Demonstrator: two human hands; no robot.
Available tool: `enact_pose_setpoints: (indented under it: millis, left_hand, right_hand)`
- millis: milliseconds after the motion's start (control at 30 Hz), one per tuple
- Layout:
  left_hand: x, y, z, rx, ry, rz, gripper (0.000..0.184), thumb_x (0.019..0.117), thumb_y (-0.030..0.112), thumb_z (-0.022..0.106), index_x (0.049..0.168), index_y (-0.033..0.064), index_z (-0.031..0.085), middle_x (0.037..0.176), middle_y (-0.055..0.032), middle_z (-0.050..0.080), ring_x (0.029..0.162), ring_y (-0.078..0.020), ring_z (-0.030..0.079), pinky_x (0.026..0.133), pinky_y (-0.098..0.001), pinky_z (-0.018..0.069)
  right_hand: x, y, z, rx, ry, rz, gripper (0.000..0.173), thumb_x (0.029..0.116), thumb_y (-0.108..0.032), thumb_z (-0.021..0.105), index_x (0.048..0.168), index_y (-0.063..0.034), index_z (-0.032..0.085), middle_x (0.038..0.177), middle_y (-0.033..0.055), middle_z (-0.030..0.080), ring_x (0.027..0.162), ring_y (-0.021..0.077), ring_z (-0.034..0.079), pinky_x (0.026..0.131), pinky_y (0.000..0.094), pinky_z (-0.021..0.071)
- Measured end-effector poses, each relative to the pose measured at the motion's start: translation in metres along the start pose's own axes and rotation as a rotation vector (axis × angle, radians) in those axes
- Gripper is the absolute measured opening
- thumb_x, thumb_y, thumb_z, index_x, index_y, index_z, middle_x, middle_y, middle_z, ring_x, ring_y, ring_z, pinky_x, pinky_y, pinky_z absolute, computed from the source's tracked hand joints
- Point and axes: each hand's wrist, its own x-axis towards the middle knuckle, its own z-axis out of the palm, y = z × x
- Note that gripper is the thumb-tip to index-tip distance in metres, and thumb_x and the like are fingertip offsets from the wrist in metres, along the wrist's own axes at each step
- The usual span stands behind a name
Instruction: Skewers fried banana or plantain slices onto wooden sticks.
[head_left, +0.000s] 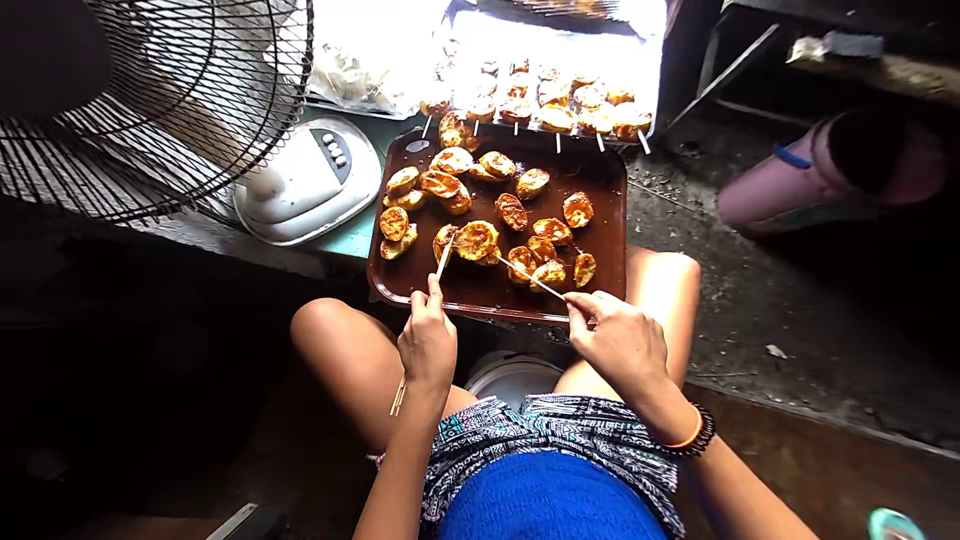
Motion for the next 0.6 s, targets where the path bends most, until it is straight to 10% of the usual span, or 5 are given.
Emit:
enact_pose_setpoints:
  millis: [600]
  left_hand:
    - [-0.007,0.011,0.005,-0.098,0.029,-0.005,0.043,0.1038,0.010,0.050,0.146,0.0088,0.058,0.107,-0.0180,0.067,0.081,-0.0289,0.071,0.068,-0.0421,0.0594]
  right_hand:
    - [-0.031,-0.007,0.019,0.162,0.000,-0.080,0.029,0.0985,-0.024,0.054,0.110,-0.0187,0.080,0.092,0.0038,0.075,0.073,0.0217,0.072,0.056,0.0429,0.0538]
